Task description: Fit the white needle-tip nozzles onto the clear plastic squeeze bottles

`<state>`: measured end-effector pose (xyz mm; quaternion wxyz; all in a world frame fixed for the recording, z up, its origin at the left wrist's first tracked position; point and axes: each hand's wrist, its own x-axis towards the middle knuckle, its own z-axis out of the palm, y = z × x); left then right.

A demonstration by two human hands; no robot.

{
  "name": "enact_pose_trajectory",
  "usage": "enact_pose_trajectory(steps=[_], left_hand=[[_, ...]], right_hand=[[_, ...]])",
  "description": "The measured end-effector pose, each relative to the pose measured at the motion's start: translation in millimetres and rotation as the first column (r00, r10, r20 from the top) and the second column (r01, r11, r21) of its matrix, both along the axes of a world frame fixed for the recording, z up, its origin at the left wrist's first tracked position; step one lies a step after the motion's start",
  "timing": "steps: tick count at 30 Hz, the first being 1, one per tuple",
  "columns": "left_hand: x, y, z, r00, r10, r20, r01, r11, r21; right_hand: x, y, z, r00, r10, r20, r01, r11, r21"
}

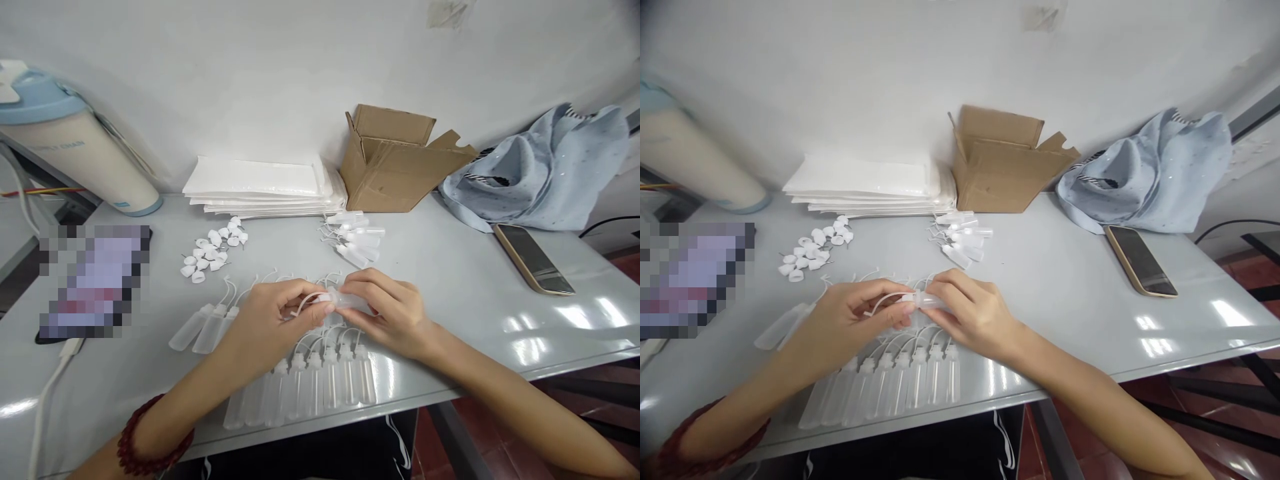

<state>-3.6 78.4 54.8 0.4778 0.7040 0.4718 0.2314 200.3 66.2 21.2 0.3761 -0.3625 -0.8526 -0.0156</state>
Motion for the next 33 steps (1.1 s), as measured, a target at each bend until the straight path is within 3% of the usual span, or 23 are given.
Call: enact_pose_trajectory(steps=[5,11,13,15,18,22,26,31,33], left_hand=[[-0.6,2.9,0.7,0.998,-0.032,0.06,0.042,0.985,-0.169],[-1.9,3.2,-2.3,0.997,-0.06,0.041,0.067,0.971,-0.23],[-1.1,1.9,-3.6,0.998,-0.058,-0.015,0.055,0.99,-0.133],[-0.2,0.3,-5.2,0.997,-0.038,-0.069,0.042,0.998,0.047],[0.5,-1.6,-8.9,0.997,-0.021,-0.077,0.042,0.959,0.281],[0.7,-1.6,-12.3,0.998,-0.041,-0.039,0.053,0.932,0.358],[0.5,-1.0,-7.8,1.0,-0.008,-0.02,0.013,0.967,0.255],[-1.6,-0.4,-0.9,1.0,0.0,-0.004,0.0,1.0,-0.003],[-1.8,0.0,-1.6,0.999,-0.036,-0.025,0.035,0.999,-0.037]], right_hand=[[0.4,-0.7,-1.5,0.998,-0.013,0.069,0.007,0.996,0.092],[2.4,-1.3,-4.7,0.992,-0.015,0.127,-0.006,0.988,0.157],[3.0,-1.1,-4.6,0.992,-0.005,0.128,-0.011,0.992,0.122],[3.1,-0.7,-3.6,0.995,0.023,0.093,-0.028,0.998,0.056],[2.2,-0.2,-1.5,0.997,0.058,-0.042,-0.062,0.994,-0.089],[0.5,-0.2,-0.1,0.984,0.061,-0.167,-0.096,0.973,-0.21],[-0.4,-1.2,0.5,0.982,0.044,-0.182,-0.084,0.972,-0.217],[0.0,-2.2,0.6,0.995,0.027,-0.098,-0.035,0.996,-0.084],[0.5,-2.0,0.5,0.997,0.019,-0.077,-0.022,0.999,-0.036]])
